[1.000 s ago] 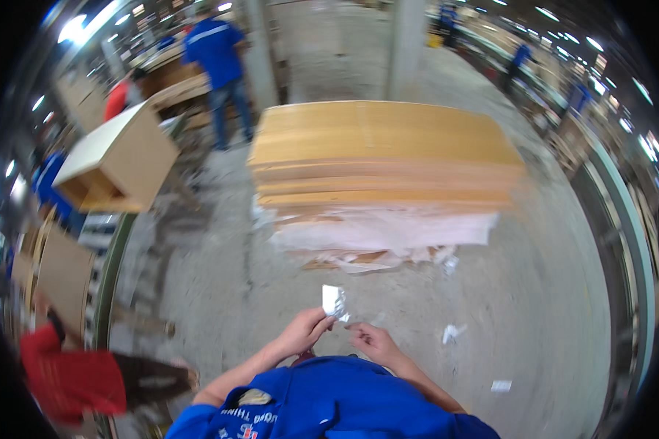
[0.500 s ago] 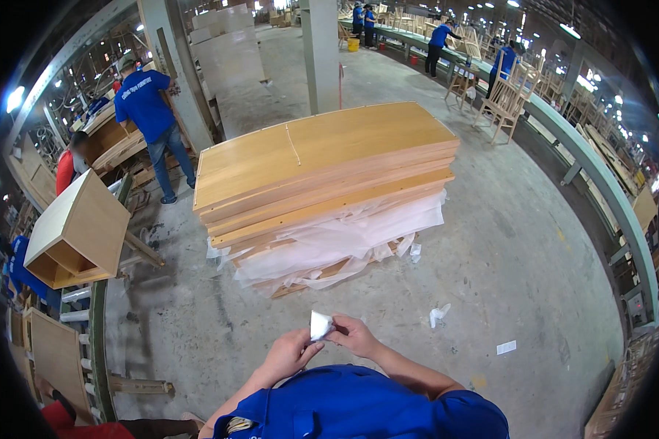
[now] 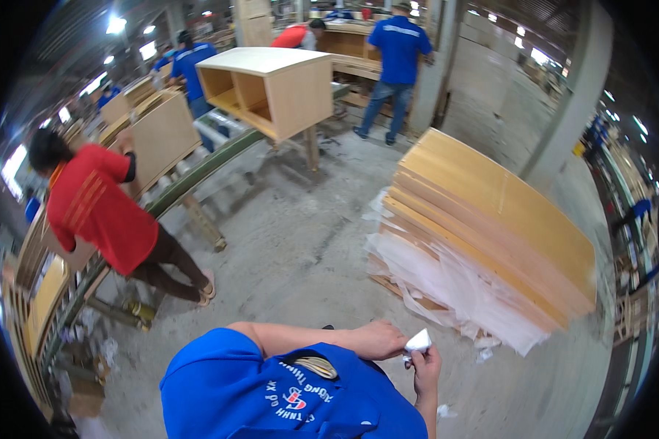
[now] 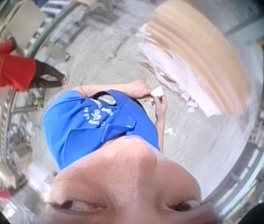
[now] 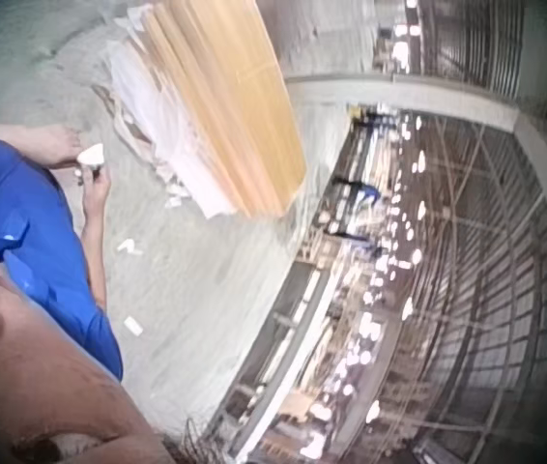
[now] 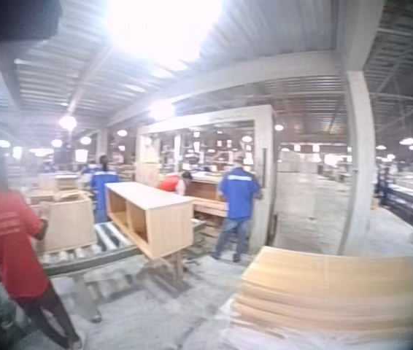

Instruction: The person wipes the surface of large yellow wooden panels with a white cloth. They move along a conveyor line, wiping multiple panels one at a time, then stack the finished panels on a nearby pile.

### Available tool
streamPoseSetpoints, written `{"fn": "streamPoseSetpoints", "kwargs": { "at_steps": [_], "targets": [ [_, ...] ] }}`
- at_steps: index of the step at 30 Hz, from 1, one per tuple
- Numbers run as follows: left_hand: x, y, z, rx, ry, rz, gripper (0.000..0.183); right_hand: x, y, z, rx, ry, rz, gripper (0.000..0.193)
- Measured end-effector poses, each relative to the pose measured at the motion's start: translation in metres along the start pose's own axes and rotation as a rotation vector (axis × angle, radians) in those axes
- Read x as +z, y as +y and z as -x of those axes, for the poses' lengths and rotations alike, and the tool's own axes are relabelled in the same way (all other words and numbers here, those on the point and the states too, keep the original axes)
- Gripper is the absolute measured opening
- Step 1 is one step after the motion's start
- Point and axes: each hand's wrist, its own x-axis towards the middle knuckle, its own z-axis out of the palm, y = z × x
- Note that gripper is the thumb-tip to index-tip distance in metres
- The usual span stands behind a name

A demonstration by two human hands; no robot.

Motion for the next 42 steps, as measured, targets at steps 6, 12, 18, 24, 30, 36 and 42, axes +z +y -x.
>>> {"fn": "streamPoseSetpoints", "kwargs": {
  "at_steps": [6,12,18,24,30,36,42],
  "targets": [
    [0.008,0.001,0.008,-0.055,-0.003,-0.104,0.017,-0.001,0.007,0.003,-0.017,-0.018,0.012,0.015],
    [-0.019,0.021,-0.012,-0.177,0.004,0.506,0.023,-0.005,-0.007,-0.012,-0.179,0.091,-0.046,0.018],
    [-0.033,-0.008,-0.007,-0.360,-0.388,1.891,0.050,0.008,-0.024,-0.034,-0.178,0.042,-0.217,0.023],
    [-0.030,-0.003,-0.005,-0.393,-0.177,1.446,0.033,0.023,-0.037,-0.037,-0.112,-0.051,-0.171,0.027],
    [-0.012,-0.007,-0.009,-0.500,0.064,1.405,0.026,0.023,-0.020,-0.031,0.001,0.055,-0.355,0.015],
    [0.016,-0.005,-0.010,-0.684,0.146,1.607,0.021,0.025,-0.005,-0.035,0.018,0.146,-0.131,0.010],
    [0.002,0.004,-0.003,-0.689,0.002,1.310,0.027,0.020,0.005,-0.021,-0.067,0.140,0.028,0.018]
  ]
}}
